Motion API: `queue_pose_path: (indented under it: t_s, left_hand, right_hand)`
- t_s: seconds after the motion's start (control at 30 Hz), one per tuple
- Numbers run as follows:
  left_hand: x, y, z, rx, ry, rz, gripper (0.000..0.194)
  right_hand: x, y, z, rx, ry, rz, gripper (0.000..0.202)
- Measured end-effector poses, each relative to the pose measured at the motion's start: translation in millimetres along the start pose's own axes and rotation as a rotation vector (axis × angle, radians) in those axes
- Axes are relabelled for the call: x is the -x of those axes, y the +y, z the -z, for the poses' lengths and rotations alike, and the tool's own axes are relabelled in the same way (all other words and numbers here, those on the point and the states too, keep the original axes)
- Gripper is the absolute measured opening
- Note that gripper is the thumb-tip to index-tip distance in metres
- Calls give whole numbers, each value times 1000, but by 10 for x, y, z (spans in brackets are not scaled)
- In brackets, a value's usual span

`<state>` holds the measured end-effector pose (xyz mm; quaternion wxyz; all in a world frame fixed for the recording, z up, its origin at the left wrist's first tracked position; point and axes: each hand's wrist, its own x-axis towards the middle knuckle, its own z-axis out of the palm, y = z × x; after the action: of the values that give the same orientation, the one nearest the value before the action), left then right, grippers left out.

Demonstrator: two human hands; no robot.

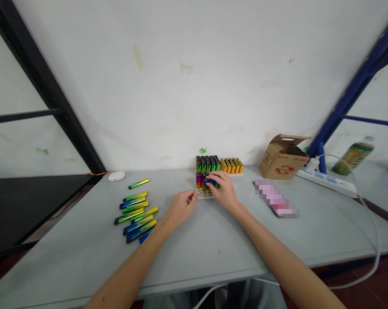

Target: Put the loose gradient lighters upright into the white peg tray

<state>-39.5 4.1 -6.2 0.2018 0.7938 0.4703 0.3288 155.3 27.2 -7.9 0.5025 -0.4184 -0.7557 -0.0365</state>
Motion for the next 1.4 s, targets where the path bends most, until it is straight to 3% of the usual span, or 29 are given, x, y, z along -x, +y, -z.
queue_pose_path:
  t_s: [0.13, 0.6, 1.1, 1.27, 1.4]
  left_hand:
    - [9, 8, -7, -9, -9, -1, 38]
    - [6, 27, -16, -54, -39, -7, 36]
    - [7, -36, 20, -58, -16, 10, 37]
    - [-20, -73, 95, -220, 93, 43, 33]
    - [-14, -80, 217, -539, 286, 228, 34]
  right_hand:
    - [-9, 26, -4, 46, 48, 23, 19]
    - [-20, 65, -8, 7, 38, 13, 16]
    - [86, 136, 161, 89, -124, 46, 33]
    - [146, 150, 160, 10, -91, -7, 34]
    - [159, 117, 148, 13, -53, -45, 37]
